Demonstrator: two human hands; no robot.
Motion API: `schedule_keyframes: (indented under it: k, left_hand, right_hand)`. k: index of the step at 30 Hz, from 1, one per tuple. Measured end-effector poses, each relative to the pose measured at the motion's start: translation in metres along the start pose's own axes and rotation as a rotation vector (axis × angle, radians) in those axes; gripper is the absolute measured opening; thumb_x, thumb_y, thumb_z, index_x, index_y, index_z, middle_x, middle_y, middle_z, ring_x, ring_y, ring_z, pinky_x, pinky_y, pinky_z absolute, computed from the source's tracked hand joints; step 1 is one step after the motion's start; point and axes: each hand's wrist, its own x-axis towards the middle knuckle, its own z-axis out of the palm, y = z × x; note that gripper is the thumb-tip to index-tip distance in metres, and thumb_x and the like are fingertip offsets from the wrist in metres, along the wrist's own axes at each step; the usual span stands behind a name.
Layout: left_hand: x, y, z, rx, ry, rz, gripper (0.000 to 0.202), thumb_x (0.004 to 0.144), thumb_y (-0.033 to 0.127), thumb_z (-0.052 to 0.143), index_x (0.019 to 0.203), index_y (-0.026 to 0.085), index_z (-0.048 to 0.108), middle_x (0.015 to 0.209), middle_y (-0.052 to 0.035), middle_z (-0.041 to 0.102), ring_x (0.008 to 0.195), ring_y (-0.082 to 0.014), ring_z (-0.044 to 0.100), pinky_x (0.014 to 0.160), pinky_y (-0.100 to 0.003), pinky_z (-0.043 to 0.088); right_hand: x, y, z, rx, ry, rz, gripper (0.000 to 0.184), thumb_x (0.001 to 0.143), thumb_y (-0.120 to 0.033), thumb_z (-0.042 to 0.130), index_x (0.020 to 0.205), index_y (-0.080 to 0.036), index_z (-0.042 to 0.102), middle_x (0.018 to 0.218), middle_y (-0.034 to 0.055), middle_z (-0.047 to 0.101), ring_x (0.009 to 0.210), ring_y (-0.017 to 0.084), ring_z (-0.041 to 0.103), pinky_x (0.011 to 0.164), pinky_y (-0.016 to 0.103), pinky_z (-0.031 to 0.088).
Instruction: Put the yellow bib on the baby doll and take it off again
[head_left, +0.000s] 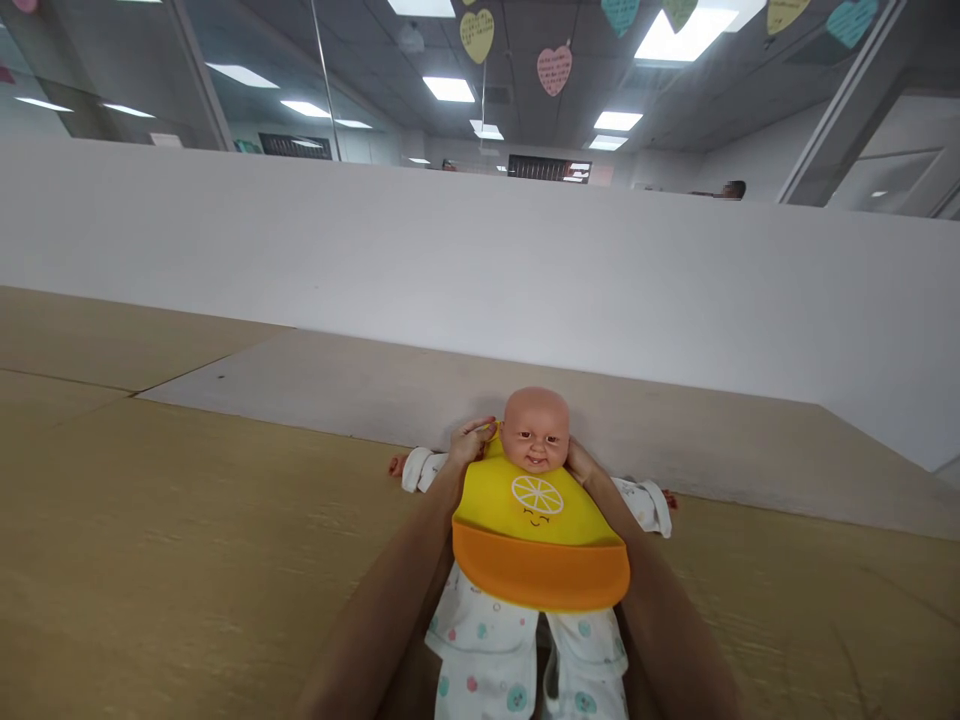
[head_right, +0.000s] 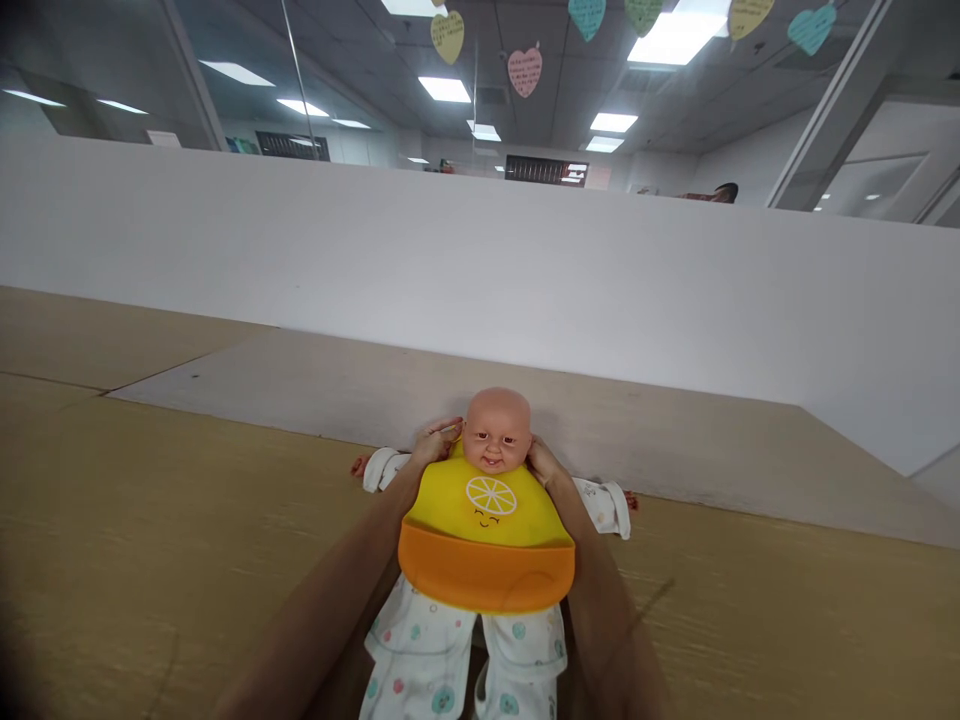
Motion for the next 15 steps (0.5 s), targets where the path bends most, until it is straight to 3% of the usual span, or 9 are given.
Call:
schedule_keyframes:
  k: [7,15]
  left_hand:
    - [0.006,-0.005,-0.003,-0.032,-0.022,-0.009,0.052,0.056,0.028,0.081,0.104,0.01,0.068,0.041,0.0084,0.047,0.034,-0.0037,0.03,0.038,-0.021,0.017]
    - [0.008,-0.011,0.003,-0.045,0.053,0.077,0.025,0.056,0.025,0.074,0.077,0.015,0.063,0.046,0.0067,0.05,0.038,-0.0055,0.038,0.04,-0.02,0.024]
  right_hand:
    - [-0.002,-0.002,0.003,0.031,-0.018,0.016,0.027,0.07,-0.03,0.055,0.092,-0.019,0.068,0.094,0.0072,0.073,0.104,0.025,0.063,0.099,0.044,0.045]
    - [0.002,0.0,0.001,-0.015,-0.035,-0.044,0.027,0.072,-0.03,0.056,0.093,-0.02,0.067,0.096,0.0076,0.073,0.11,0.025,0.06,0.1,0.043,0.044]
